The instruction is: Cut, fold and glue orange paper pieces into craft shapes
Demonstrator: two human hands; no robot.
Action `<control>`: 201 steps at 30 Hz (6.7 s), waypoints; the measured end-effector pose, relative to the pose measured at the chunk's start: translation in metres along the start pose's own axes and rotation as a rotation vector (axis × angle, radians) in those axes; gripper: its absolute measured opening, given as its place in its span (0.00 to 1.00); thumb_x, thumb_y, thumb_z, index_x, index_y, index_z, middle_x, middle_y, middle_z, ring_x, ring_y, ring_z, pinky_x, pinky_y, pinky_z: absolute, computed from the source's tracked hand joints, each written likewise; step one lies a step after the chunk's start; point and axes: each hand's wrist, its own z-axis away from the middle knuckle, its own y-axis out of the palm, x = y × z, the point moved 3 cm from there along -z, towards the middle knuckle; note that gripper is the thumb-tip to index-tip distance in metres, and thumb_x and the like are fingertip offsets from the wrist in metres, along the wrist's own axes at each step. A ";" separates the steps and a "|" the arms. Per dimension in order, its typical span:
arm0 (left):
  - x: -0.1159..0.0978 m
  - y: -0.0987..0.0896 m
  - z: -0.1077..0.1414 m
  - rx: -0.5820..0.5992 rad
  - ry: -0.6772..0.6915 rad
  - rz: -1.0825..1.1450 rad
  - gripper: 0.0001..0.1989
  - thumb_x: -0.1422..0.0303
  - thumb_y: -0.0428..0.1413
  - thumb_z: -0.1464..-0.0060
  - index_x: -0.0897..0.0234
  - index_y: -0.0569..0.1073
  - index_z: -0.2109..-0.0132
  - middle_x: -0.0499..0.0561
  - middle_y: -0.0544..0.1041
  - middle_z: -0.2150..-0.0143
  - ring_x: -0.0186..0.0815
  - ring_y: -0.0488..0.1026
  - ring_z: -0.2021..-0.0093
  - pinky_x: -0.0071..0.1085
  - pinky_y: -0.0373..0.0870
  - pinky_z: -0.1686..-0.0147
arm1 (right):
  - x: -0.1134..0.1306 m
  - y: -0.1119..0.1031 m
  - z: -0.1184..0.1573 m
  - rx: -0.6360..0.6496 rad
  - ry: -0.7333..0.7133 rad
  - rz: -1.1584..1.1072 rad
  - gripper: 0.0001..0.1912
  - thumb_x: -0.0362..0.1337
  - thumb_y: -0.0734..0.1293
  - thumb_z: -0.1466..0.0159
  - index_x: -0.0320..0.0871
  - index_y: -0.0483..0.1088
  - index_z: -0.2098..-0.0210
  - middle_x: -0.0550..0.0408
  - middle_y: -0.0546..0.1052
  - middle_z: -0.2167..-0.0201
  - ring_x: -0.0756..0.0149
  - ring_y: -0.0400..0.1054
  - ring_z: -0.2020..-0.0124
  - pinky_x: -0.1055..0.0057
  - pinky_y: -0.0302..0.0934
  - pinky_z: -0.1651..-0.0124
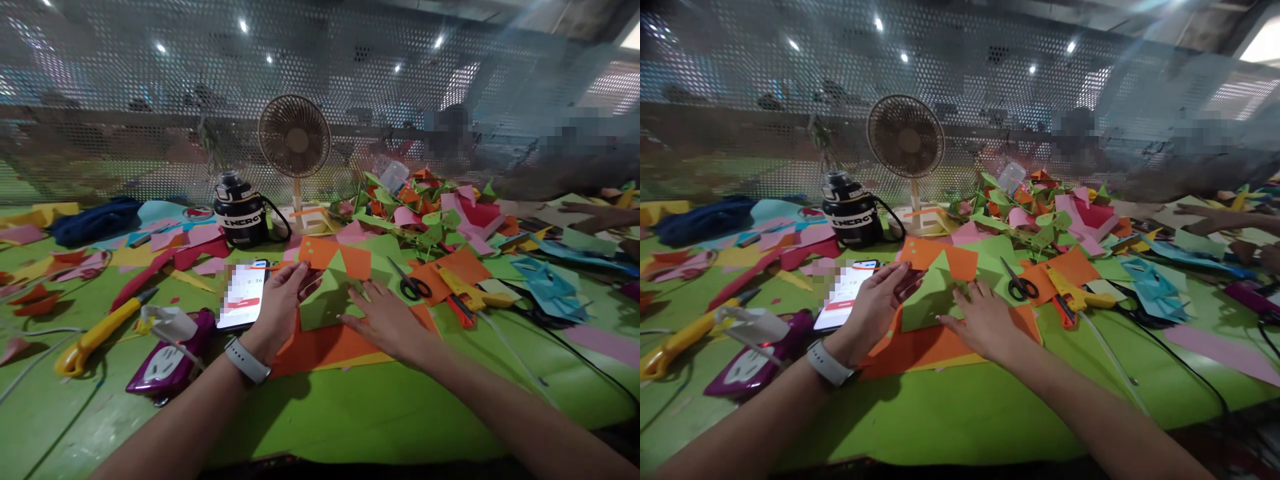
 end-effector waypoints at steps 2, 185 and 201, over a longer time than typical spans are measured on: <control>0.000 0.000 0.000 -0.003 -0.002 -0.009 0.12 0.68 0.69 0.62 0.68 0.77 0.69 0.52 0.81 0.69 0.37 0.79 0.66 0.31 0.74 0.61 | 0.002 0.003 -0.001 0.003 -0.013 0.009 0.38 0.59 0.52 0.34 0.35 0.62 0.38 0.32 0.63 0.38 0.38 0.54 0.37 0.44 0.53 0.40; 0.022 0.020 0.033 0.309 -0.132 -0.532 0.17 0.54 0.66 0.59 0.65 0.77 0.70 0.49 0.76 0.73 0.32 0.69 0.73 0.29 0.69 0.66 | -0.020 -0.025 -0.002 -0.332 -0.019 -0.916 0.27 0.40 0.65 0.39 0.41 0.65 0.41 0.49 0.76 0.56 0.62 0.68 0.57 0.62 0.64 0.52; 0.014 0.020 0.032 0.312 -0.129 -0.473 0.18 0.54 0.66 0.58 0.64 0.77 0.68 0.48 0.75 0.71 0.34 0.72 0.68 0.31 0.70 0.63 | -0.023 -0.023 -0.006 -0.319 -0.012 -1.047 0.27 0.41 0.65 0.39 0.40 0.65 0.42 0.55 0.70 0.68 0.67 0.64 0.66 0.68 0.63 0.61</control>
